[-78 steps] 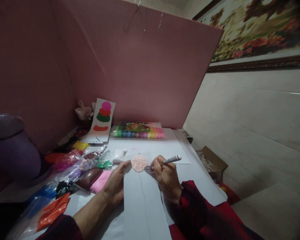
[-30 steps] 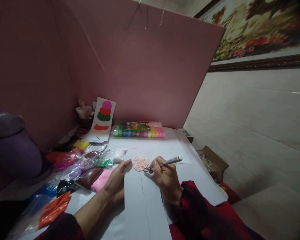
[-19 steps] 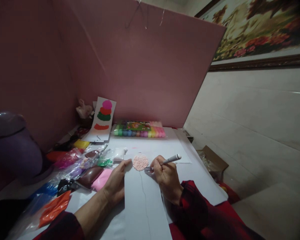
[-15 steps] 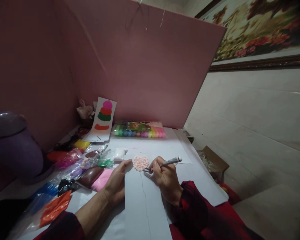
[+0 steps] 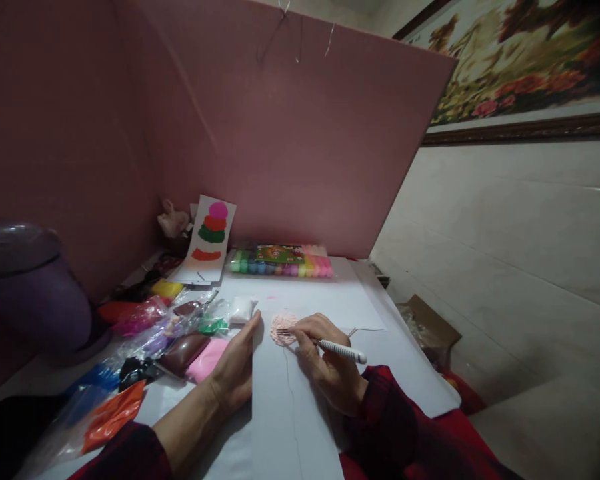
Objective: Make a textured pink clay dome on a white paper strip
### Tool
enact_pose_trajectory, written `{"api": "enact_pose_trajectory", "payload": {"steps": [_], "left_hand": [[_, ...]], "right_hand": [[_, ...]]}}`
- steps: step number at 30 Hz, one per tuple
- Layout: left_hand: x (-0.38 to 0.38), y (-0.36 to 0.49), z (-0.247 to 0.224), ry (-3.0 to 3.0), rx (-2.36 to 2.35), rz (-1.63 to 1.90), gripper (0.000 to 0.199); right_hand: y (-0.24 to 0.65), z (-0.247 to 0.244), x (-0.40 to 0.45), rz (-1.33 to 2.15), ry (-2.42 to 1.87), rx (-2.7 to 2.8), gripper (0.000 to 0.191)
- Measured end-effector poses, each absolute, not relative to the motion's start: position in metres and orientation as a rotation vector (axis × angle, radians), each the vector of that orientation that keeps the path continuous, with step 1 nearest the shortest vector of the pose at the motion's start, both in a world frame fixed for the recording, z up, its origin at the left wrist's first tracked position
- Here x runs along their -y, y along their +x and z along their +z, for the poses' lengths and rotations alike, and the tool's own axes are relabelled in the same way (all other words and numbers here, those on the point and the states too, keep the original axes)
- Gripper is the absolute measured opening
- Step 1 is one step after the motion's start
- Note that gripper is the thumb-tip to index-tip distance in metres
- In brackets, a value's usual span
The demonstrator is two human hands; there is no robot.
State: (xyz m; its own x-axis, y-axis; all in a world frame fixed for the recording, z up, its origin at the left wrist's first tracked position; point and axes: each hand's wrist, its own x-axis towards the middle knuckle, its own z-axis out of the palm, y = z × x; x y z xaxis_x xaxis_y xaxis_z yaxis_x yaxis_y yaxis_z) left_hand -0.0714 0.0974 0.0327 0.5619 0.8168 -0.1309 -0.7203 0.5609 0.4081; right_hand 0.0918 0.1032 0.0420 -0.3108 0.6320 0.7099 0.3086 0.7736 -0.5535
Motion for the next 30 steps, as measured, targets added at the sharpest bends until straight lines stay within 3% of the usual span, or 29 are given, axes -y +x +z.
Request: {"api": "enact_pose_trajectory", "payload": {"steps": [12,17,22,30], "left_hand": [[-0.097,-0.071,0.036,0.353,-0.451,0.979,0.058],[-0.1,-0.074,0.041,0.346,-0.544,1.057,0.056],[-0.105,-0.08,0.039,0.419,-0.62,1.119,0.06],[-0.097,-0.075,0.038,0.606,-0.719,1.22,0.043]], "right_hand": [[0.099,0.042,-0.107,0.308,-0.733,1.557,0.016],[0.102,0.031,-0.119,0.599,-1.072,1.5,0.027],[0.096,0.032,-0.117,1.024,-1.048,1.627,0.025],[0.092,0.027,-0.119,1.067,-1.046,1.498,0.028]]}}
